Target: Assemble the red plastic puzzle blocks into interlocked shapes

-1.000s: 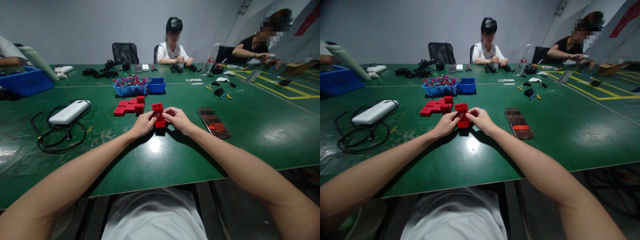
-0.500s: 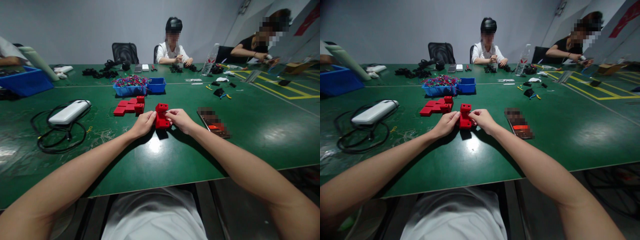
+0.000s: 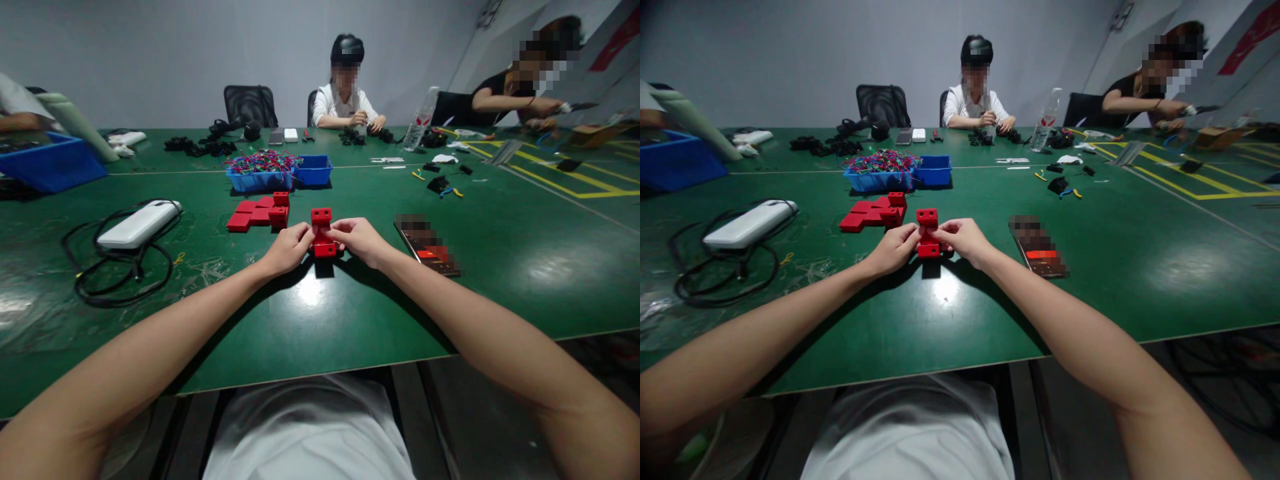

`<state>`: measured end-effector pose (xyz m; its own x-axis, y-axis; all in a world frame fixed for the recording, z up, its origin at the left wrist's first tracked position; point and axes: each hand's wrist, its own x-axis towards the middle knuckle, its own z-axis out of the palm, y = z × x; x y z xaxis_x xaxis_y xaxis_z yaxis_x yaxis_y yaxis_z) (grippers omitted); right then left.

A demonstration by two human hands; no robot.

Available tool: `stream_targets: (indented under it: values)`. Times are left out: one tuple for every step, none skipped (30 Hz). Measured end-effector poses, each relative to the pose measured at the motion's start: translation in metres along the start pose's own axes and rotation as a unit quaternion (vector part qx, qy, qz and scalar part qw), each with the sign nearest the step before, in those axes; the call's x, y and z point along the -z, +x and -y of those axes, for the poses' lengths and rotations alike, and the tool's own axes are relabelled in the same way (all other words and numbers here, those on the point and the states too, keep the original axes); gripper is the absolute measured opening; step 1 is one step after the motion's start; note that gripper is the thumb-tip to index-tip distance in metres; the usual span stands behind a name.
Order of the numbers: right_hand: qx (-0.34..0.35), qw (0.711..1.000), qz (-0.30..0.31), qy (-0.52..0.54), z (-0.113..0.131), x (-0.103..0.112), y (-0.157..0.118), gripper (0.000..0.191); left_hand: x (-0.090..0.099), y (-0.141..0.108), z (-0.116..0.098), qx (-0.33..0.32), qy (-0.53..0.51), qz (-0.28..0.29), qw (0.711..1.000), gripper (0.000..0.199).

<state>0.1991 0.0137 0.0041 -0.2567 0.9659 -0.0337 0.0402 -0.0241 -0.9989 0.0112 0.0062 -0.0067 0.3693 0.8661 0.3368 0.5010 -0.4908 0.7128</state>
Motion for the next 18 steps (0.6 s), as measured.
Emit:
stream_targets:
  values:
    - [0.001, 1.0, 0.002, -0.001, -0.0003, 0.0001, -0.0001, 0.033, 0.0, 0.0002, 0.0003, -0.001, 0.003, 0.0, 1.0, 0.039]
    - [0.002, 1.0, 0.004, -0.001, -0.0006, 0.0002, -0.0001, 0.034, 0.0, 0.0004, 0.0006, -0.001, 0.004, 0.001, 1.0, 0.04]
    - [0.003, 1.0, 0.006, 0.0, -0.0008, 0.0003, -0.0002, 0.035, 0.0, 0.0005, 0.0008, 0.0, 0.004, 0.002, 1.0, 0.04]
    - [0.003, 1.0, 0.008, 0.001, -0.0011, 0.0003, -0.0002, 0.036, 0.0, 0.0006, 0.001, 0.0, 0.003, 0.003, 1.0, 0.04]
    - [0.005, 1.0, 0.008, 0.003, -0.0014, 0.0003, -0.0002, 0.037, 0.0, 0.0008, 0.0011, 0.001, 0.001, 0.005, 1.0, 0.04]
    - [0.006, 1.0, 0.008, 0.005, -0.0016, 0.0002, -0.0002, 0.038, 0.0, 0.0009, 0.0013, 0.002, -0.002, 0.006, 1.0, 0.039]
    - [0.008, 1.0, 0.007, 0.008, -0.0018, 0.0001, -0.0001, 0.04, 0.0, 0.001, 0.0014, 0.001, -0.003, 0.008, 1.0, 0.039]
    - [0.011, 1.0, 0.008, 0.01, -0.002, -0.0001, -0.0001, 0.04, 0.0, 0.0011, 0.0016, 0.001, -0.003, 0.01, 1.0, 0.039]
    - [0.013, 1.0, 0.008, 0.013, -0.0021, -0.0003, 0.0, 0.041, 0.0, 0.0011, 0.0018, 0.0, -0.002, 0.011, 1.0, 0.039]
    - [0.014, 1.0, 0.009, 0.014, -0.0022, -0.0005, 0.0, 0.041, -0.0001, 0.0012, 0.0021, 0.001, -0.002, 0.013, 1.0, 0.039]
    - [0.014, 1.0, 0.009, 0.015, -0.0022, -0.0006, 0.0001, 0.041, -0.0002, 0.0012, 0.0024, 0.001, -0.002, 0.017, 1.0, 0.04]
    - [0.013, 1.0, 0.009, 0.016, -0.0021, -0.0008, 0.0002, 0.041, -0.0002, 0.0012, 0.0027, 0.002, -0.003, 0.019, 1.0, 0.041]
    - [0.012, 1.0, 0.008, 0.016, -0.002, -0.0008, 0.0002, 0.04, -0.0003, 0.0011, 0.0029, 0.003, -0.005, 0.02, 1.0, 0.041]
    - [0.01, 1.0, 0.006, 0.017, -0.0018, -0.0008, 0.0003, 0.039, -0.0005, 0.0011, 0.003, 0.004, -0.007, 0.02, 1.0, 0.041]
    - [0.007, 1.0, 0.006, 0.017, -0.0016, -0.0008, 0.0003, 0.038, -0.0006, 0.001, 0.003, 0.003, -0.009, 0.017, 1.0, 0.041]
    - [0.005, 1.0, 0.006, 0.019, -0.0013, -0.0007, 0.0003, 0.036, -0.0007, 0.0009, 0.0028, 0.002, -0.011, 0.014, 1.0, 0.041]
    - [0.003, 1.0, 0.007, 0.021, -0.001, -0.0007, 0.0002, 0.034, -0.0007, 0.0008, 0.0025, 0.001, -0.014, 0.01, 1.0, 0.041]
    - [0.001, 1.0, 0.007, 0.023, -0.0007, -0.0008, 0.0, 0.032, -0.0007, 0.0007, 0.0021, 0.001, -0.016, 0.009, 1.0, 0.04]
